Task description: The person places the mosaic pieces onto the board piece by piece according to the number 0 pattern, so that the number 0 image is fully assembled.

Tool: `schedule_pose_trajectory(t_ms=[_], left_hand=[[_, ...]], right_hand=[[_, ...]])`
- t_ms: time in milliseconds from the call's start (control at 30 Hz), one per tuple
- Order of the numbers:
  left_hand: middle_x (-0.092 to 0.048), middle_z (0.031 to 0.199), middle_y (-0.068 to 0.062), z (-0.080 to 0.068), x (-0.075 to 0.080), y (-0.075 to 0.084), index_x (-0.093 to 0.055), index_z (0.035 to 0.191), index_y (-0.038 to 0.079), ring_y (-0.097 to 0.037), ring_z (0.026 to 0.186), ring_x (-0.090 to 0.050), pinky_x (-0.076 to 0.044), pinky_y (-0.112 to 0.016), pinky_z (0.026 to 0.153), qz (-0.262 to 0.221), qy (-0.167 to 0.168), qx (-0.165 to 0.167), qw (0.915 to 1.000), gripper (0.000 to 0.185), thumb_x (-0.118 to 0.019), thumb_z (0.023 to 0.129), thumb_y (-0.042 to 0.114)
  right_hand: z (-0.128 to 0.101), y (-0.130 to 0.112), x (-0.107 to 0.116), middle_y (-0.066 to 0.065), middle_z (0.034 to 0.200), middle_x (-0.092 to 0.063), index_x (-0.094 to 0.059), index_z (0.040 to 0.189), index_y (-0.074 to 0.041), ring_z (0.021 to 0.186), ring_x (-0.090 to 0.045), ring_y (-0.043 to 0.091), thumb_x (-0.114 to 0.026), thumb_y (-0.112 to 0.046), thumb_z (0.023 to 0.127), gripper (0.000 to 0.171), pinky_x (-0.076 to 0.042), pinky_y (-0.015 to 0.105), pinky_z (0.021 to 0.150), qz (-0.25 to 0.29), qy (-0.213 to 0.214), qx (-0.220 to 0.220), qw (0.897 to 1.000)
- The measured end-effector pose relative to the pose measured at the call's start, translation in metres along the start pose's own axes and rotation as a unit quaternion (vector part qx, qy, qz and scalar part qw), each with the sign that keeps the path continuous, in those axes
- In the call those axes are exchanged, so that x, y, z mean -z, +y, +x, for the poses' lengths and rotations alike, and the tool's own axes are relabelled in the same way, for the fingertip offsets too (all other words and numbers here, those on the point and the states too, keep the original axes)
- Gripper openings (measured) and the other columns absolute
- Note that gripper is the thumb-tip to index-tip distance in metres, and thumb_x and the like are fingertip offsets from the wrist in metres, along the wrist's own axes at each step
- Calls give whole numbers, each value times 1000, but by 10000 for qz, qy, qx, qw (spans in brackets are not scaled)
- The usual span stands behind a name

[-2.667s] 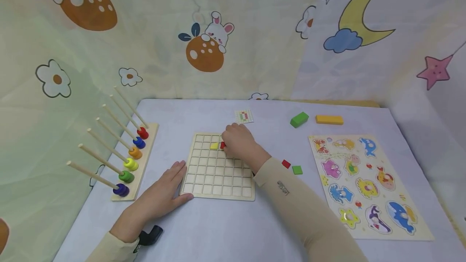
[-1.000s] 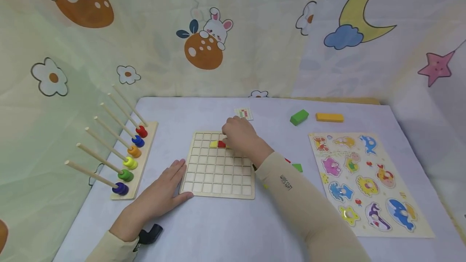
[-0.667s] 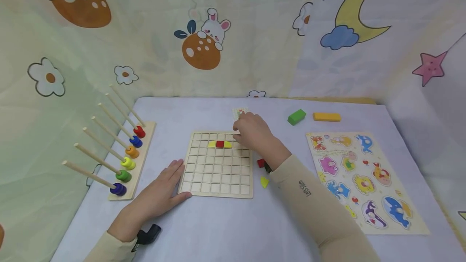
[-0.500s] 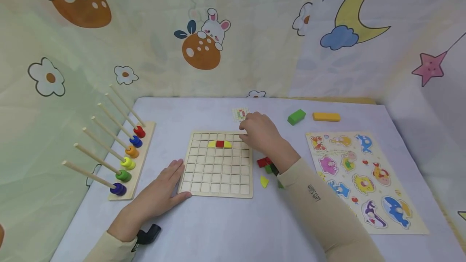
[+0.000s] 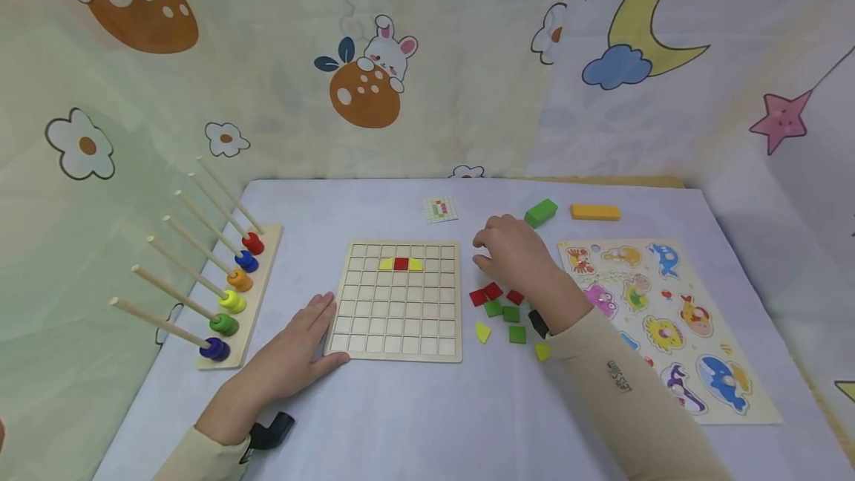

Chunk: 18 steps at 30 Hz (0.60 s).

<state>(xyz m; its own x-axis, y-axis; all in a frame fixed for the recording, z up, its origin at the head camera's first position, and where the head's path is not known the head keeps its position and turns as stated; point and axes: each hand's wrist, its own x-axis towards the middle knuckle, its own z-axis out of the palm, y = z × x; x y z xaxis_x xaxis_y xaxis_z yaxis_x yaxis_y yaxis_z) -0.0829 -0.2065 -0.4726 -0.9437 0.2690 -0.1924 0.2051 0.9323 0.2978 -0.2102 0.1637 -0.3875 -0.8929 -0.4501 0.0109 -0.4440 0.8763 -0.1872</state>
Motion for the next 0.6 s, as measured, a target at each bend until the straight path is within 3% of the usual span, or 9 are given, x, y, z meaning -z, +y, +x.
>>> schedule_pose_trajectory(t_ms=[367, 600], left_hand=[[-19, 176, -14, -1, -2, -2, -25, 165, 2, -33, 164, -15, -24, -53, 132, 2, 101, -12, 9999, 100, -70, 95, 58], [-19, 176, -15, 0, -2, -2, -25, 165, 2, -34, 164, -15, -24, -54, 132, -2, 87, -53, 9999, 100, -70, 95, 58]], right_hand=[[-17, 23, -7, 10, 106, -72, -80, 114, -8, 96, -61, 27, -83, -24, 90, 29, -56, 45, 86, -47, -354, -431, 9984], [-31, 33, -14, 6, 101, -71, -81, 110, -8, 95, -62, 26, -82, -27, 91, 27, -56, 45, 84, 7, -497, -472, 9977]])
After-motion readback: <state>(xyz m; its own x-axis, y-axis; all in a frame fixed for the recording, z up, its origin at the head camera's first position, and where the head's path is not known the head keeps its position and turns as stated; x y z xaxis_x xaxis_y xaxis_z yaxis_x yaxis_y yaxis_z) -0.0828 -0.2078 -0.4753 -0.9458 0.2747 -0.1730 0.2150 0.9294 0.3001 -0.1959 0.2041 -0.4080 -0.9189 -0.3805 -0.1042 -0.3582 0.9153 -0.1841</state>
